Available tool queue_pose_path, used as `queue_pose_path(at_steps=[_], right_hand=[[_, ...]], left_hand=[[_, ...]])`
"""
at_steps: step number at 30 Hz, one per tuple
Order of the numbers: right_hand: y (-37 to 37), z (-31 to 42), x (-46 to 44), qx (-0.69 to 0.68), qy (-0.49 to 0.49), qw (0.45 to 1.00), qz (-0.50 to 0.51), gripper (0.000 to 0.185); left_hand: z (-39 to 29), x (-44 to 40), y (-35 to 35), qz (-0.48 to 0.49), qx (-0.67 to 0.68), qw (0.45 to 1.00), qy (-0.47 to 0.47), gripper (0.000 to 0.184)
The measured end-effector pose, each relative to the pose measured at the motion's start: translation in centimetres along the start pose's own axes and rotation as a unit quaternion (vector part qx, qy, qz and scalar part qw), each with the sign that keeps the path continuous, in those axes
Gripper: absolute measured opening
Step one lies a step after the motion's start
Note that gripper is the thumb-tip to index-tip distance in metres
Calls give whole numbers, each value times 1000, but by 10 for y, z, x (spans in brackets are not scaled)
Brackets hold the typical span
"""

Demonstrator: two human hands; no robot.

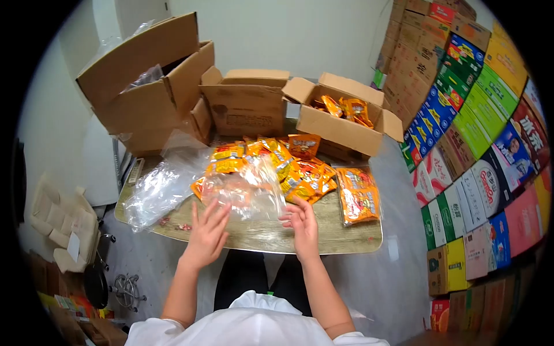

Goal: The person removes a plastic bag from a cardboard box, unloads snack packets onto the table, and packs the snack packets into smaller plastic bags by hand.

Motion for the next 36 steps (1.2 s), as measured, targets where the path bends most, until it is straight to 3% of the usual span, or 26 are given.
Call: queue_pose_path(at_steps=[4, 6, 8, 15, 17, 21, 24, 26, 27, 29, 30, 32, 36], right_hand=[[-3, 10, -4, -61, -22, 997, -29, 43], [0, 9, -5, 31, -39, 999, 14, 45], [4, 2, -5, 33, -44, 998, 5, 47], [3, -8, -3, 79, -8, 996, -26, 43], [3, -7, -4, -2, -6, 997, -82, 37], [10, -11, -6, 54, -12, 997, -52, 26], [3, 0, -2, 154, 45, 986, -47, 15], [-6, 10, 2, 312, 189, 930, -40, 10], [-8, 15, 3, 312, 189, 930, -40, 10], [-15, 27, 7, 455, 310, 834, 27, 10], [-13, 28, 8, 455, 310, 834, 27, 10], [-10, 25, 9, 365, 300, 870, 139, 8], [-5, 25, 3, 296, 252, 898, 207, 6]], left_hand=[[-24, 8, -6, 43, 50, 997, -48, 44], [-28, 11, -10, 45, 61, 996, -51, 44], [-31, 13, -12, 46, 74, 995, -46, 44], [-30, 17, -10, 39, 72, 996, -31, 44], [-29, 17, -8, 35, 68, 997, -28, 43], [-30, 18, -6, 28, 69, 997, -27, 43], [-31, 18, -7, 25, 73, 997, -24, 43], [-31, 18, -7, 21, 76, 997, -23, 41], [-31, 18, -7, 20, 76, 997, -23, 41], [-31, 18, -6, 15, 84, 996, -8, 37], [-29, 19, -8, 15, 84, 996, -9, 37], [-21, 21, -10, 6, 107, 994, 13, 33], [-14, 28, -1, -27, 102, 994, 31, 31]])
Point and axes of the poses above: each hand's wrist, its own x-axis away from the middle knuckle, its own y-axis out of the back of the hand, z = x × y, the point moved 2 cm from there along -x, towards the middle knuckle, and after that the axes turned 9 degrees about -x, right-handed, at the moved point
